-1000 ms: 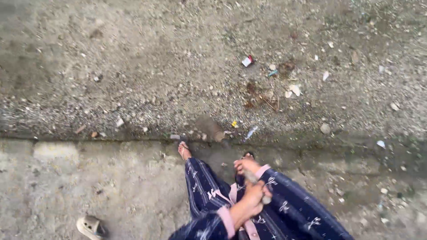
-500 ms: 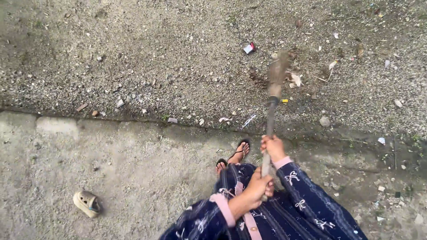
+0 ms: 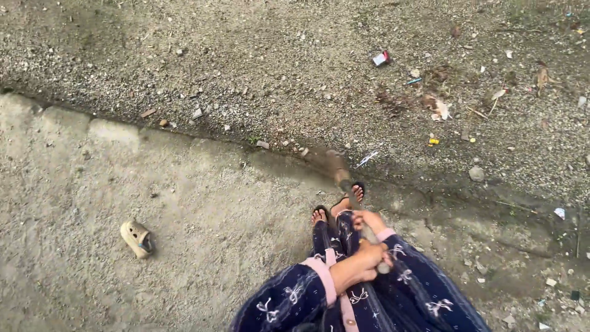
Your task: Sweeping trash and debris from an outdoor dirt and gravel area in front of a house using a broom.
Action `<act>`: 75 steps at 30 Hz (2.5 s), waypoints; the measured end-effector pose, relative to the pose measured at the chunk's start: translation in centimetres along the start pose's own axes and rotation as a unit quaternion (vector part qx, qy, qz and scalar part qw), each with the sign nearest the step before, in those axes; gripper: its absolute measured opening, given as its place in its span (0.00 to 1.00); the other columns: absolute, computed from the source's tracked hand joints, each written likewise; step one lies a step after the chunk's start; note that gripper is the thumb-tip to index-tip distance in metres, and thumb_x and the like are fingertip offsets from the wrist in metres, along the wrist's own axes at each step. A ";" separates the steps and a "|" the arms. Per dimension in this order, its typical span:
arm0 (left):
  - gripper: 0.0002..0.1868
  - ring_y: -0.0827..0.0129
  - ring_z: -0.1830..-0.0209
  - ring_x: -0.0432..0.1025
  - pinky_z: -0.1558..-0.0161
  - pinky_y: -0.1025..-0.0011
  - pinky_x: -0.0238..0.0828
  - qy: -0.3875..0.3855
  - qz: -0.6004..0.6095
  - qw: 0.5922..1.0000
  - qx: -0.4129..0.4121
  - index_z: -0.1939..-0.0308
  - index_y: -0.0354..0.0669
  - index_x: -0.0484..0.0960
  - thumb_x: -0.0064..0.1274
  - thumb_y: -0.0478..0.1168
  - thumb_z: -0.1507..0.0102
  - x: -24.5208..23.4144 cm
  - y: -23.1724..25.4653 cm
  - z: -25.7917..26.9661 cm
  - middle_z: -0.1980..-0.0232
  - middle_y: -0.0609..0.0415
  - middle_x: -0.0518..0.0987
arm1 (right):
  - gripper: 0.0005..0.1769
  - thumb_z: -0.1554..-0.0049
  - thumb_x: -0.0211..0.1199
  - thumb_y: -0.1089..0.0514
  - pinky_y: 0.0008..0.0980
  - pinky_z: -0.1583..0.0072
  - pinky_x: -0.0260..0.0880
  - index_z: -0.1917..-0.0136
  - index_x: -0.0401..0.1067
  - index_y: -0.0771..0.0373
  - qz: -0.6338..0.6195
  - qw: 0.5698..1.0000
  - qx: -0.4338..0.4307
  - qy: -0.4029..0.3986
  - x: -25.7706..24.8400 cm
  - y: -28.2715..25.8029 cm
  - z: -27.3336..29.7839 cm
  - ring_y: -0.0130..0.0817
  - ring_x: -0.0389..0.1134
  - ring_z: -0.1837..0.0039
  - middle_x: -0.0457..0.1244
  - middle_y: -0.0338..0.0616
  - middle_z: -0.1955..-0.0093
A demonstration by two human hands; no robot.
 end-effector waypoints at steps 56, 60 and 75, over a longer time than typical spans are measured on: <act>0.21 0.76 0.79 0.59 0.80 0.77 0.57 0.016 0.139 0.973 0.185 0.43 0.58 0.59 0.44 0.30 0.33 26.6 -7.7 -6.2 0.68 0.56 0.66 | 0.07 0.41 0.63 0.60 0.33 0.72 0.61 0.48 0.72 0.60 0.262 0.961 -0.065 0.059 -9.8 -19.5 12.4 0.25 0.59 0.73 0.62 0.37 0.68; 0.21 0.70 0.79 0.61 0.78 0.70 0.64 0.116 0.173 0.965 0.159 0.44 0.58 0.56 0.45 0.30 0.33 26.0 -7.0 -9.3 0.69 0.53 0.66 | 0.07 0.40 0.64 0.60 0.31 0.72 0.60 0.52 0.70 0.66 0.235 0.970 0.053 -0.036 -10.9 -16.5 9.4 0.25 0.59 0.73 0.62 0.38 0.68; 0.18 0.79 0.79 0.59 0.80 0.79 0.57 -0.107 -0.087 0.990 0.026 0.43 0.56 0.62 0.44 0.30 0.33 27.2 1.8 -8.0 0.68 0.59 0.67 | 0.03 0.40 0.59 0.64 0.34 0.72 0.64 0.51 0.69 0.64 0.191 0.896 -0.213 0.340 -16.0 -32.1 15.5 0.30 0.62 0.70 0.62 0.39 0.68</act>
Point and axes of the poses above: each hand's wrist, its own z-axis away from the middle knuckle, its own x-axis out of the palm, y = z × x, the point moved 6 cm from there along -z, towards the middle knuckle
